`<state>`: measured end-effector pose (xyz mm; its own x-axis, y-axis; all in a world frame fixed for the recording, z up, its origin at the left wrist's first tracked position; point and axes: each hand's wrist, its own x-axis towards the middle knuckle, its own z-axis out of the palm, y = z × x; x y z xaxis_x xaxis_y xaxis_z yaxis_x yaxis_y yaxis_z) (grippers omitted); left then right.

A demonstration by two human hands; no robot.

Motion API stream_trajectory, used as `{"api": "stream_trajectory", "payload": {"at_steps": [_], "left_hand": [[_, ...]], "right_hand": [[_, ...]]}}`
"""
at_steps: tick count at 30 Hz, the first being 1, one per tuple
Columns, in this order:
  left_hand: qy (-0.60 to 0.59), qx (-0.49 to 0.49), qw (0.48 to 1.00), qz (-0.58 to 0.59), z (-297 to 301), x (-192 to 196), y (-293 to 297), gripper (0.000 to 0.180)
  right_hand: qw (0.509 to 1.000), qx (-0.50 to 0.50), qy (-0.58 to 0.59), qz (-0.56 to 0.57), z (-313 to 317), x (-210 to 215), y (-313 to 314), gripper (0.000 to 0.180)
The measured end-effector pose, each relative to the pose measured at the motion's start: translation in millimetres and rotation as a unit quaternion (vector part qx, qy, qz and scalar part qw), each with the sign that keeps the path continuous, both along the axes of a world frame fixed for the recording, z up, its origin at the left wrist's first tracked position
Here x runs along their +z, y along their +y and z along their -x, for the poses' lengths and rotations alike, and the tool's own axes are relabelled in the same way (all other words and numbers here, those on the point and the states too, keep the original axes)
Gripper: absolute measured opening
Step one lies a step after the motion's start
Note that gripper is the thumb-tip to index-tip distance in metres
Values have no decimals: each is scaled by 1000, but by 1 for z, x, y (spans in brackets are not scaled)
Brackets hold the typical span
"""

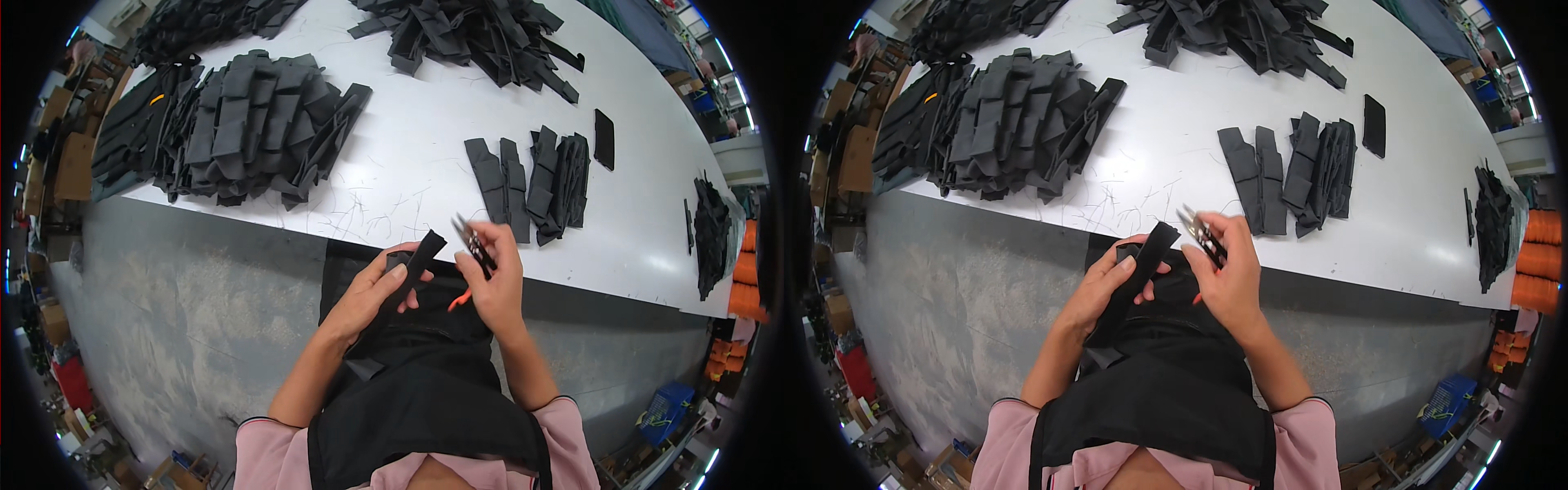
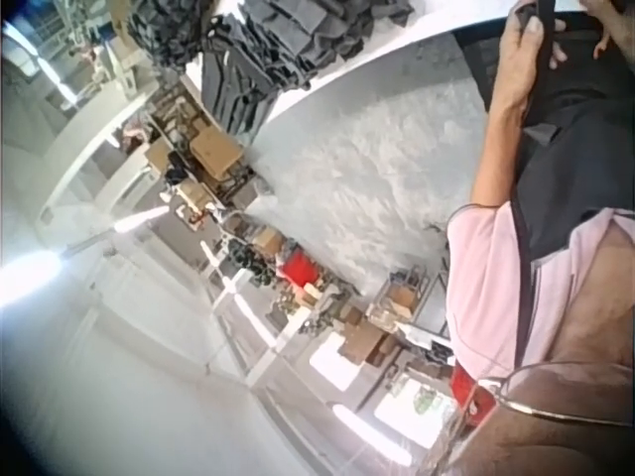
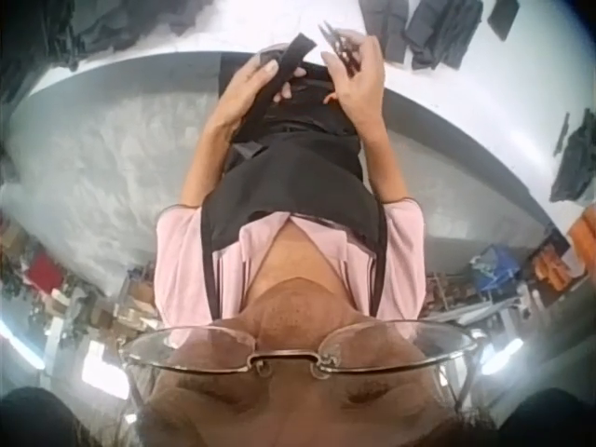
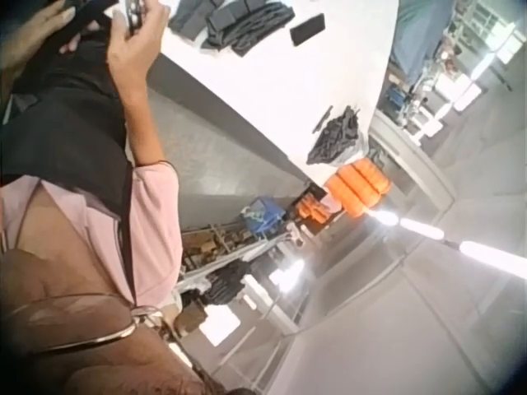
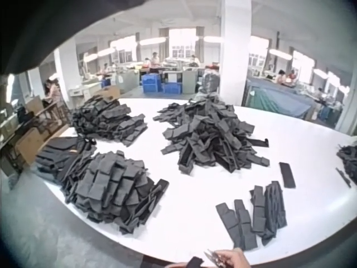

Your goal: The recorder uses a small pair of snips or scissors to trim loose threads and excess fabric from black textile components on a large white workbench.

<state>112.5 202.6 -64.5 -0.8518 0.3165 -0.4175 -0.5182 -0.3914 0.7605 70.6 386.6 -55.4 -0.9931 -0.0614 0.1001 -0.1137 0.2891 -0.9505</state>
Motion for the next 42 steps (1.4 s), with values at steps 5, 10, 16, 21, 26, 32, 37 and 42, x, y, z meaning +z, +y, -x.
{"api": "stream_trajectory", "payload": {"at_steps": [5, 10, 16, 21, 26, 32, 37, 42], "left_hand": [[45, -4, 992, 119, -2, 1, 6, 39], [295, 48, 858, 418, -2, 7, 14, 34], [314, 56, 794, 518, -6, 8, 16, 39], [346, 72, 751, 558, -5, 5, 18, 41], [372, 87, 734, 562, -5, 4, 20, 39], [146, 105, 983, -29, -9, 2, 4, 102], [-27, -51, 996, -61, -2, -4, -12, 62], [-80, 26, 996, -16, -2, -4, -6, 34]], "right_hand": [[987, 27, 69, -141, -7, 14, 3, 24], [972, 23, 91, -217, -4, 10, 3, 20], [989, -7, 79, -122, -9, 8, 2, 20], [994, 5, 70, -84, -6, 2, 6, 21], [922, 40, -290, 253, 13, -6, -8, 12], [874, 64, -288, 387, 18, -9, -13, 10], [868, 89, -319, 370, 25, -18, -19, 7], [989, 15, -95, 117, 6, -11, -20, 16]]}}
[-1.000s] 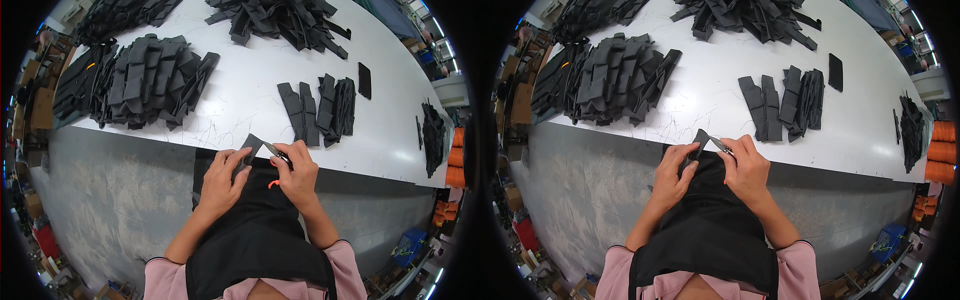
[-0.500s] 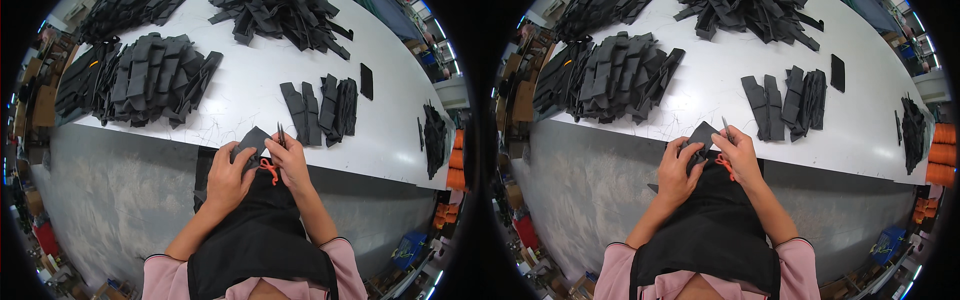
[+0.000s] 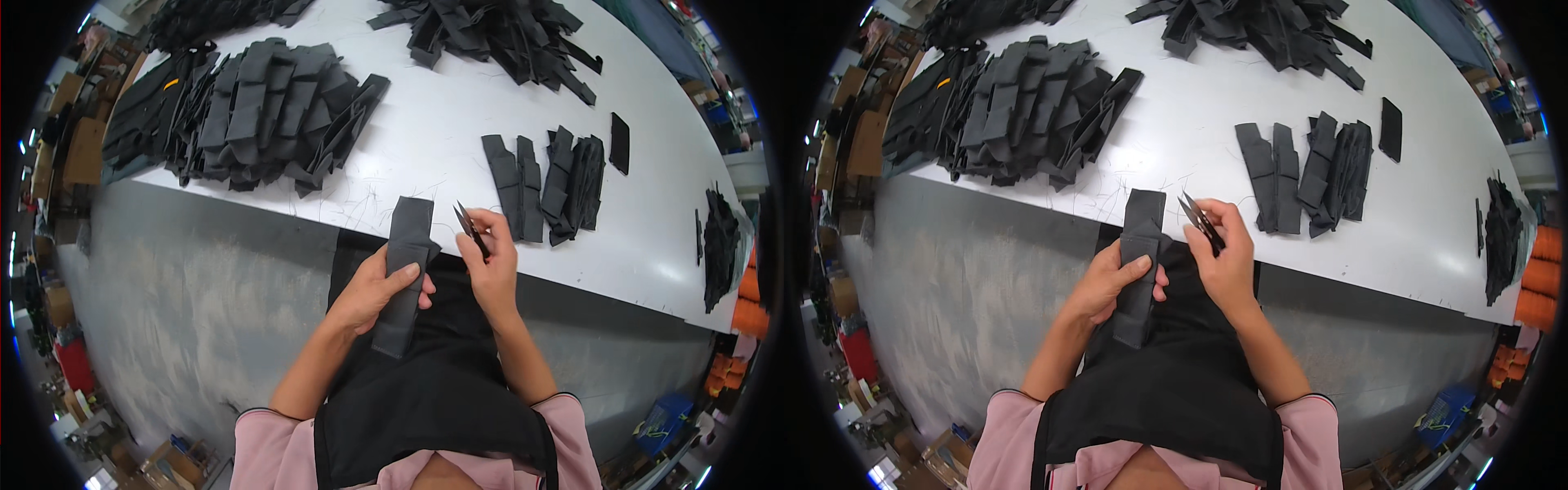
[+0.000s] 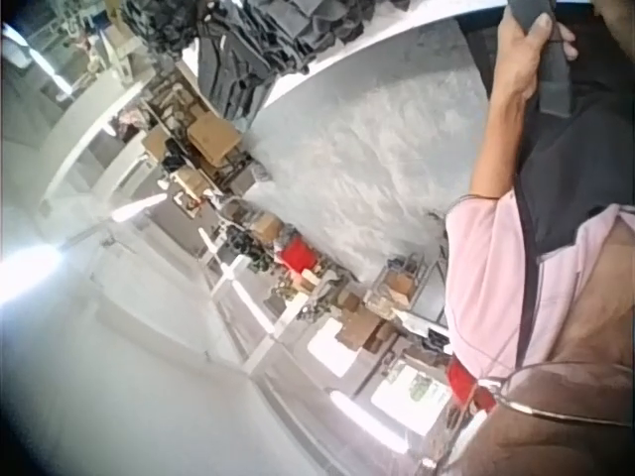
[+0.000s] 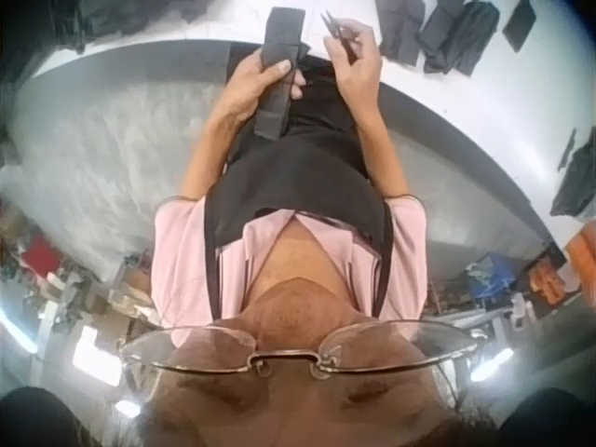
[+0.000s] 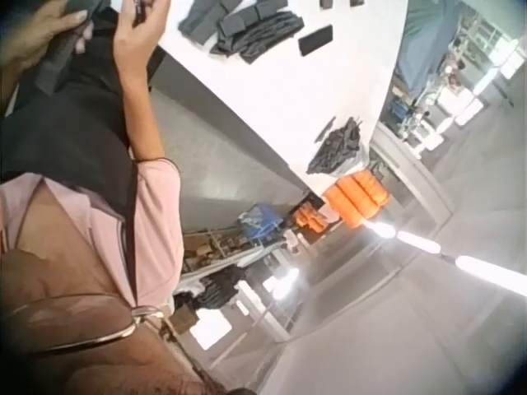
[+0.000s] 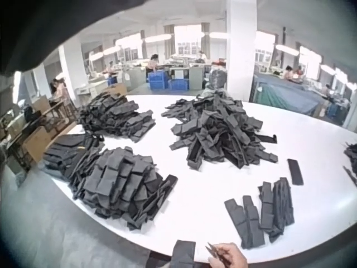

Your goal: The recorder uses a small pair of snips or scissors to trim loose threads and excess fabric from black textile components on a large white workbench.

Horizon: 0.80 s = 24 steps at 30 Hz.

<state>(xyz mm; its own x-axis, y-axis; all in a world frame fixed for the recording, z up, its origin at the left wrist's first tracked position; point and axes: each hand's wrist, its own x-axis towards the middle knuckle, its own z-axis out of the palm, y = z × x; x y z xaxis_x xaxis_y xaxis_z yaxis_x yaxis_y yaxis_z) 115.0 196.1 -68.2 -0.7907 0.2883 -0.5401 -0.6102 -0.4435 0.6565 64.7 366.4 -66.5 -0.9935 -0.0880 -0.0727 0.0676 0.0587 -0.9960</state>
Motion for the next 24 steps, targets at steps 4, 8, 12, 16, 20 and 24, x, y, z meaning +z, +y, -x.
{"api": "stream_trajectory", "payload": {"at_steps": [4, 8, 12, 16, 20, 24], "left_hand": [[-11, 16, 1000, -11, 3, 6, 6, 34], [-9, 32, 999, 23, 0, 6, 8, 38], [-4, 28, 999, 16, -2, 6, 12, 43], [-7, 28, 999, 19, -3, 6, 14, 47], [-3, 34, 999, 11, -4, 5, 13, 50], [12, 17, 1000, 15, -5, 5, 15, 48]], "right_hand": [[997, 32, 58, -41, -1, -15, 11, 17], [957, 52, 199, -205, -21, -1, 19, 24], [949, 65, 184, -250, -20, 14, 6, 25], [928, 105, 235, -269, -18, 8, 10, 24], [909, 118, 283, -283, -22, 9, 9, 24], [924, 109, 256, -263, -25, 4, 3, 24]]}}
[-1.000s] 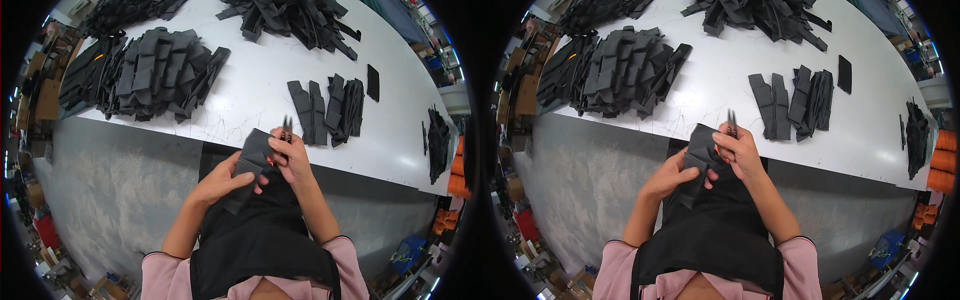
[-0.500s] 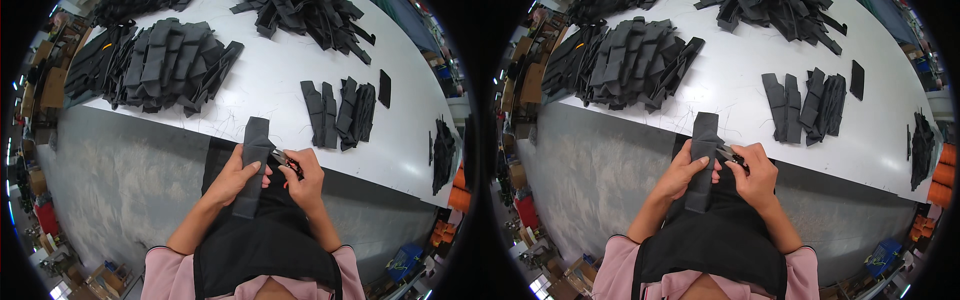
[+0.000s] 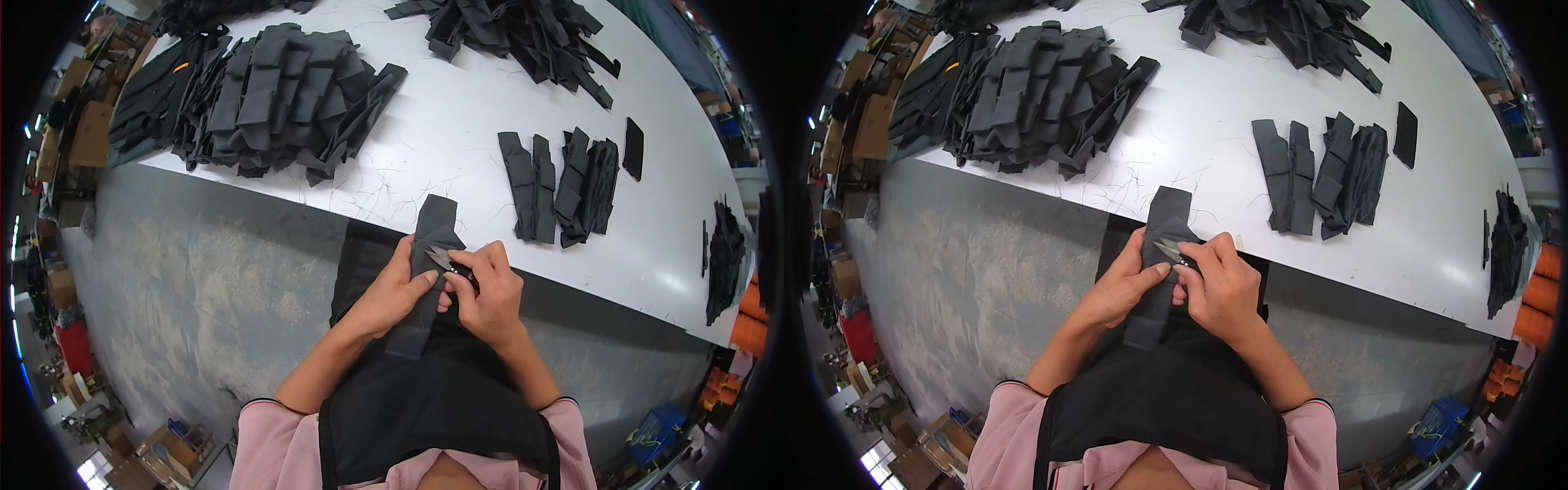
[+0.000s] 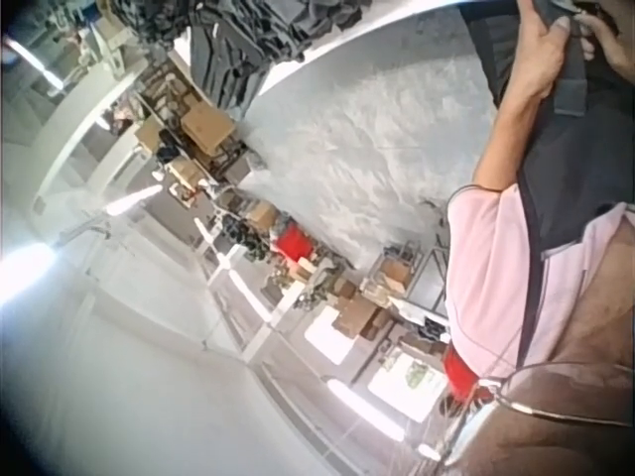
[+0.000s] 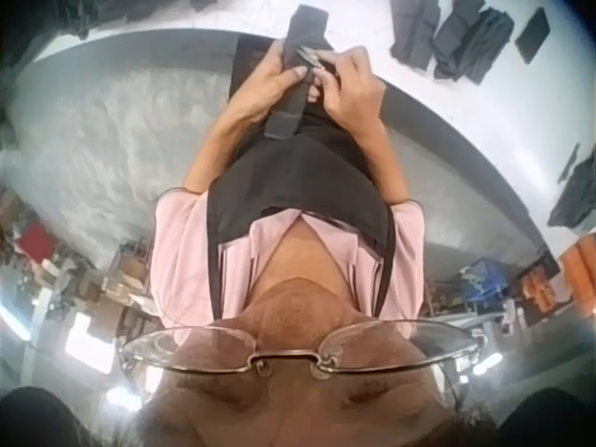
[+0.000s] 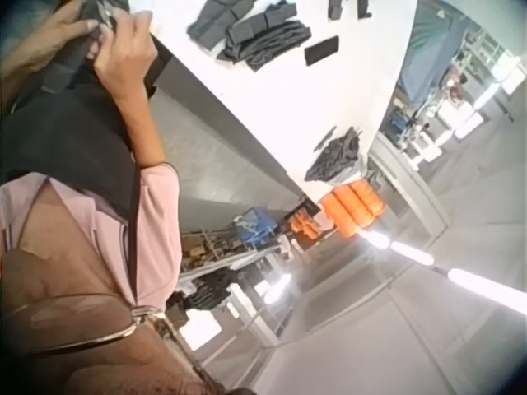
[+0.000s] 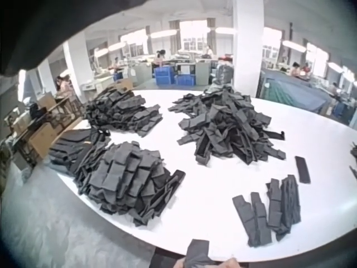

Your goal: The recorder uses a small pair of snips or scissors to trim loose threads and excess fabric from black textile components on a large white workbench.

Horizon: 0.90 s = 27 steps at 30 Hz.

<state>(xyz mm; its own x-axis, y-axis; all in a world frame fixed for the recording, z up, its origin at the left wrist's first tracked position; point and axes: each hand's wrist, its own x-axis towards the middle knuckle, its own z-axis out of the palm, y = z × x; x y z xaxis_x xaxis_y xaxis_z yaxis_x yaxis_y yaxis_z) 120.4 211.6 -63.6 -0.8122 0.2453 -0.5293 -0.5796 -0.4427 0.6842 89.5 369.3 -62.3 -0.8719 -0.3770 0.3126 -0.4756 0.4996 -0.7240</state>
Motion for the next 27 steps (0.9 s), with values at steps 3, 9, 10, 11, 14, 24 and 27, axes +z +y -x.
{"api": "stream_trajectory", "payload": {"at_steps": [3, 9, 10, 11, 14, 24, 27], "left_hand": [[7, -9, 1000, -4, -1, 1, 1, 44], [-20, -11, 1000, -20, -2, 2, -1, 39], [-20, -9, 1000, -20, -3, 2, -1, 39], [-17, -6, 1000, -11, -3, 2, -1, 39], [1, 4, 1000, 11, -3, 3, 3, 38], [33, 9, 998, 47, -7, -4, 3, 42], [38, 12, 998, 51, -8, -5, 5, 42]], "right_hand": [[1000, 0, -12, 11, 1, -2, -2, 24], [997, 2, 76, -19, -2, -1, 2, 24], [997, -5, 68, -23, -4, 1, 5, 25], [998, -12, 61, -28, -5, 2, 5, 26], [1000, -5, 28, -9, -9, 3, 2, 26], [980, -40, -158, 112, -20, -2, -9, 17], [982, -46, -147, 113, -22, -4, -9, 13]]}}
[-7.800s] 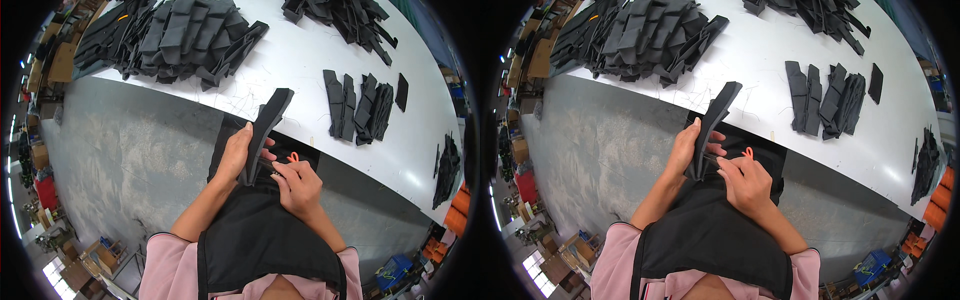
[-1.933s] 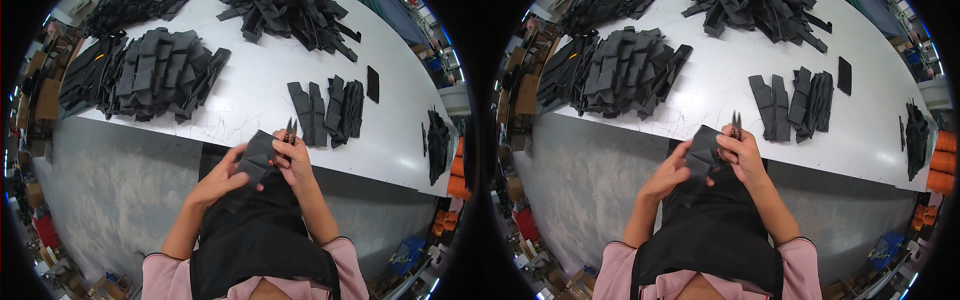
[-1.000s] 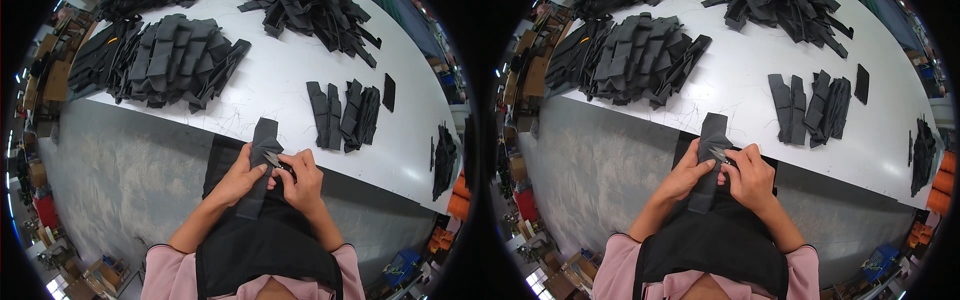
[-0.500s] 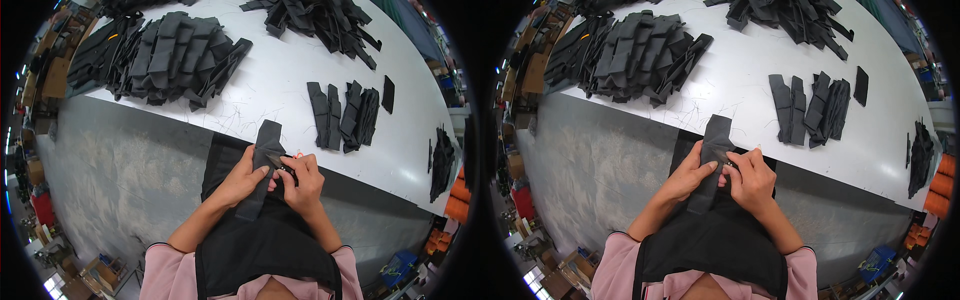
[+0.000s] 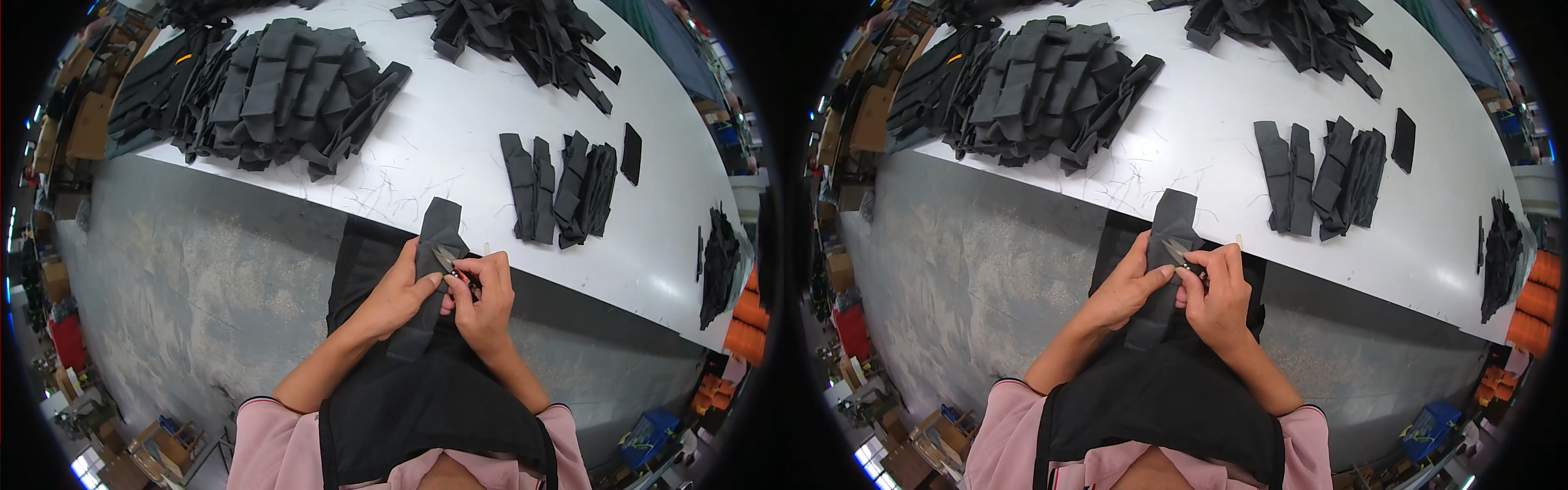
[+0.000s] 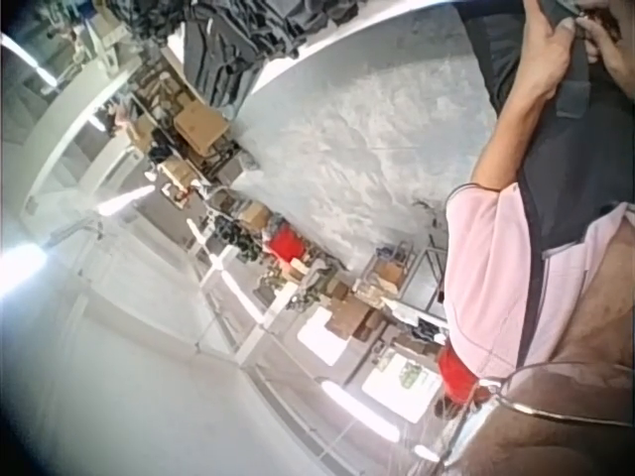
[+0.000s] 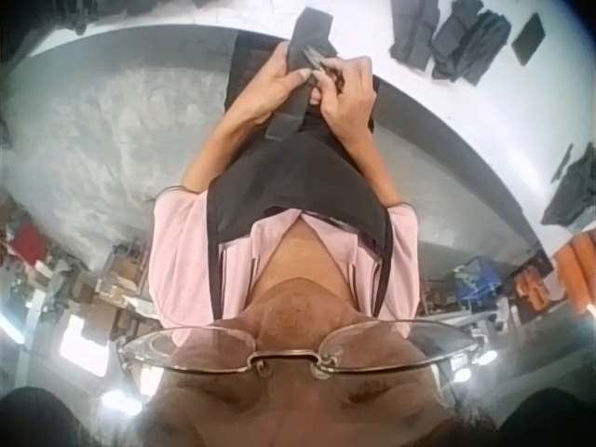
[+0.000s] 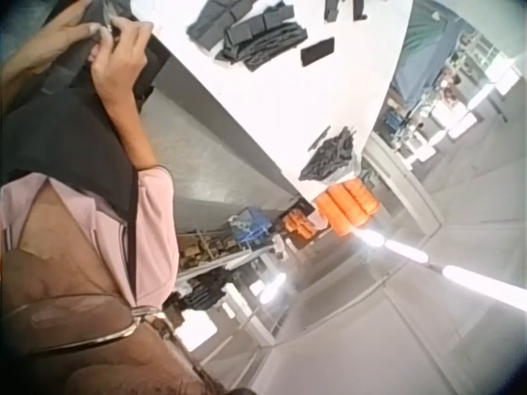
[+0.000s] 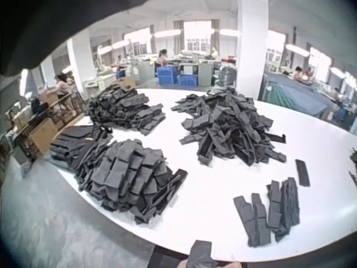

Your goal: The recorder uses a small pair of snips or scissors to trim loose threads and excess fabric from black textile components on a large white workbench.

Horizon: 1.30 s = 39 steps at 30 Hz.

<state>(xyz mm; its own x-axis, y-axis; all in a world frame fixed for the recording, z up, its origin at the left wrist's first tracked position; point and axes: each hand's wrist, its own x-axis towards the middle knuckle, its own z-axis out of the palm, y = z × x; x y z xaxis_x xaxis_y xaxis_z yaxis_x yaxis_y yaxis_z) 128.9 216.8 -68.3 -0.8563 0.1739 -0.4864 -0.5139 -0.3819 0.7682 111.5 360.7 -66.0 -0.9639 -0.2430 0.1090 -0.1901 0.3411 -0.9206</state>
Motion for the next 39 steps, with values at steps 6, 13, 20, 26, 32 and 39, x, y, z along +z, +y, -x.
{"api": "stream_trajectory", "payload": {"at_steps": [6, 13, 20, 26, 32, 39], "left_hand": [[-13, -22, 999, -31, 1, 3, 2, 42], [-41, -25, 998, -49, 0, 4, 1, 40], [12, -32, 999, 9, 2, 6, 1, 31], [33, -31, 999, 23, -1, -6, 4, 32], [86, -55, 986, 134, 0, 1, 3, 36], [100, -71, 971, 206, -2, 3, 1, 42]], "right_hand": [[999, 6, 25, -27, 5, -1, 1, 14], [999, -2, 38, -7, 6, 7, 5, 19], [991, 38, 96, -82, 11, 7, 7, 25], [999, 27, 29, -34, 9, 3, 6, 22], [978, 25, 153, -143, 8, 1, 5, 26], [966, 25, 218, -136, 5, 11, 1, 30]]}}
